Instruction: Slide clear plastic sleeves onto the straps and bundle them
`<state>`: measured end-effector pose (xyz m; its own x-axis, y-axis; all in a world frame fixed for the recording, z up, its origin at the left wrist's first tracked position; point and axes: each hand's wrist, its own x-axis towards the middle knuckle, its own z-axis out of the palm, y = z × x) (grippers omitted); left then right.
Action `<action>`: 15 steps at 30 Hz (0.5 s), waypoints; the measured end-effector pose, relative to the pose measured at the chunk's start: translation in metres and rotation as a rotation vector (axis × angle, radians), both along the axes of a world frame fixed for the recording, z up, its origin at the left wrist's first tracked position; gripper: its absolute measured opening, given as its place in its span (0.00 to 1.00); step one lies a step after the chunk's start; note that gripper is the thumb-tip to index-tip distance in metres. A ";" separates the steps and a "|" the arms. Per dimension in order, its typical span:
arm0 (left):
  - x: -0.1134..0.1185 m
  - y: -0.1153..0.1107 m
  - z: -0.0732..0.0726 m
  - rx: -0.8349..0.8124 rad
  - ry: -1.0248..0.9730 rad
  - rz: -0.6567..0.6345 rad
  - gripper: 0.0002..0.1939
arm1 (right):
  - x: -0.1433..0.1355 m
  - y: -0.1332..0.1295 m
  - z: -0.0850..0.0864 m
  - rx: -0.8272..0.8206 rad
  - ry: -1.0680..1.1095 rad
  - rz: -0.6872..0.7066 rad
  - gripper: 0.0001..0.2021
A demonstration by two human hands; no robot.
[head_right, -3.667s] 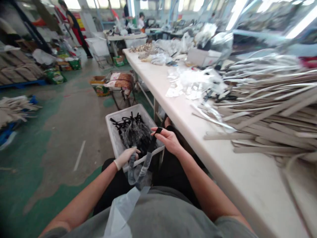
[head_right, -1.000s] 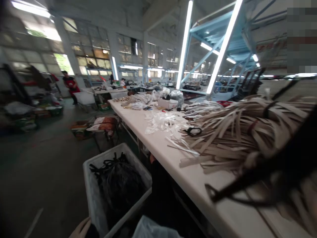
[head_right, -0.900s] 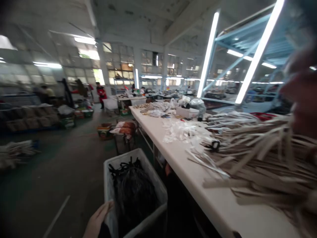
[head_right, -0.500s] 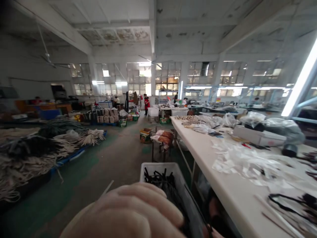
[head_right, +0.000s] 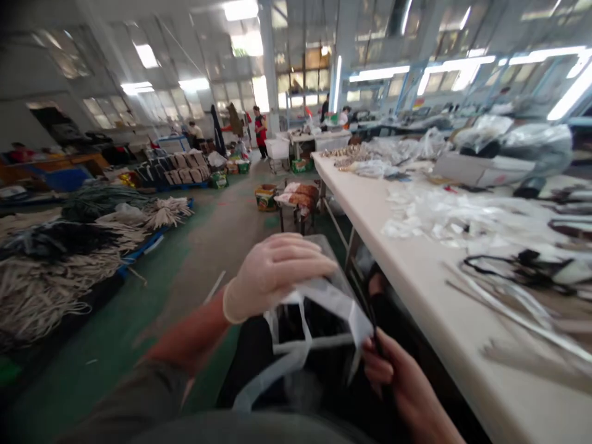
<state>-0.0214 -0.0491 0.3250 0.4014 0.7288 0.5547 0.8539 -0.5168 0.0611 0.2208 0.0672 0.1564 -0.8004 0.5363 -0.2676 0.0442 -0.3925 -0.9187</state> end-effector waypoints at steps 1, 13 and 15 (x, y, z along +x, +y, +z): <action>-0.003 0.010 -0.014 0.018 -0.006 0.026 0.25 | 0.005 -0.004 0.002 -0.041 0.043 -0.123 0.19; -0.009 0.045 -0.132 -0.127 0.109 0.066 0.17 | -0.019 -0.001 0.037 0.195 -0.063 0.009 0.22; -0.007 0.046 -0.143 -0.077 0.235 0.080 0.17 | -0.023 0.005 0.024 0.261 -0.171 0.113 0.22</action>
<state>-0.0281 -0.0030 0.1816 0.4521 0.8000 0.3946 0.8873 -0.4487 -0.1069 0.1981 0.0719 0.1805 -0.8144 0.5147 -0.2682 0.2360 -0.1286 -0.9632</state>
